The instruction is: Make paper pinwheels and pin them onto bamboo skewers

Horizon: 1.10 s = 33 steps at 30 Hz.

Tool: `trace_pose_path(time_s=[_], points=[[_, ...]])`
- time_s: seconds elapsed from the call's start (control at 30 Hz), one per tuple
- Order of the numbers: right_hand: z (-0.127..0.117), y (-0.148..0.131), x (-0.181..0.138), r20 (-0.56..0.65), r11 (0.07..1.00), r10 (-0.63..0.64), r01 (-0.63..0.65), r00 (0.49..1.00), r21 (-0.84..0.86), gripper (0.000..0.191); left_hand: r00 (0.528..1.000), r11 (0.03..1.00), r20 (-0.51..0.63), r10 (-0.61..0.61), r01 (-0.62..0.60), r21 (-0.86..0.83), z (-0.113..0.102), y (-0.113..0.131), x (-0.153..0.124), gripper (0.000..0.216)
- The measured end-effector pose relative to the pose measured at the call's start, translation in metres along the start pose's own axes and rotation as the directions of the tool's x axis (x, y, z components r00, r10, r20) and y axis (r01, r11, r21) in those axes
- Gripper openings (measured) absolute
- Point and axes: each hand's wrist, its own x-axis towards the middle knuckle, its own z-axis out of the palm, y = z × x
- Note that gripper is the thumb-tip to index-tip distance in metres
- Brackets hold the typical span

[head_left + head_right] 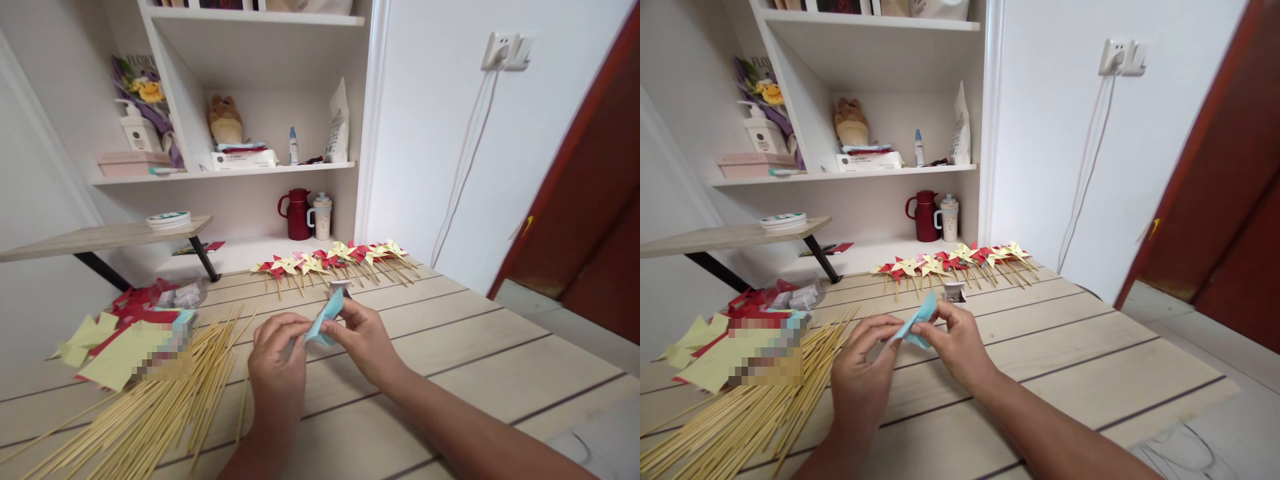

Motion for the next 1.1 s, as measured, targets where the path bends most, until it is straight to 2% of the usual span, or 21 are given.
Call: trace_pose_path(time_s=[0.23,0.43,0.57,0.7,0.8,0.93,1.1], points=[[0.003,0.0,0.0,-0.029,0.996,-0.049,0.047,0.998,-0.074,0.011,1.0,1.0,-0.021,-0.009,0.009,0.004,0.002,-0.003,-0.002,0.014],[0.007,0.004,0.002,-0.04,1.0,-0.014,0.013,0.999,-0.006,0.016,0.996,0.996,-0.063,-0.07,0.073,0.053,0.006,-0.008,-0.001,0.011],[0.008,0.007,0.002,-0.04,1.0,-0.005,0.006,0.999,0.025,0.018,0.983,0.985,-0.071,-0.171,0.172,0.008,0.005,-0.007,0.0,0.008],[0.008,0.007,0.002,-0.056,0.999,-0.005,0.007,0.998,0.04,0.02,0.933,0.921,0.042,-0.358,0.361,-0.145,0.004,-0.005,0.004,0.007],[0.008,0.005,0.003,-0.058,0.998,0.001,0.002,0.998,0.064,0.021,0.899,0.878,0.102,-0.426,0.438,-0.194,0.004,-0.005,0.007,0.006],[0.008,0.007,0.002,-0.058,0.997,-0.002,0.007,0.998,0.074,0.022,0.922,0.902,0.098,-0.374,0.386,-0.194,0.003,-0.006,0.008,0.006],[0.011,0.01,0.002,-0.054,0.99,0.015,-0.007,0.998,0.144,0.024,0.984,0.98,0.01,-0.18,0.18,-0.084,0.002,-0.002,0.006,0.008]])
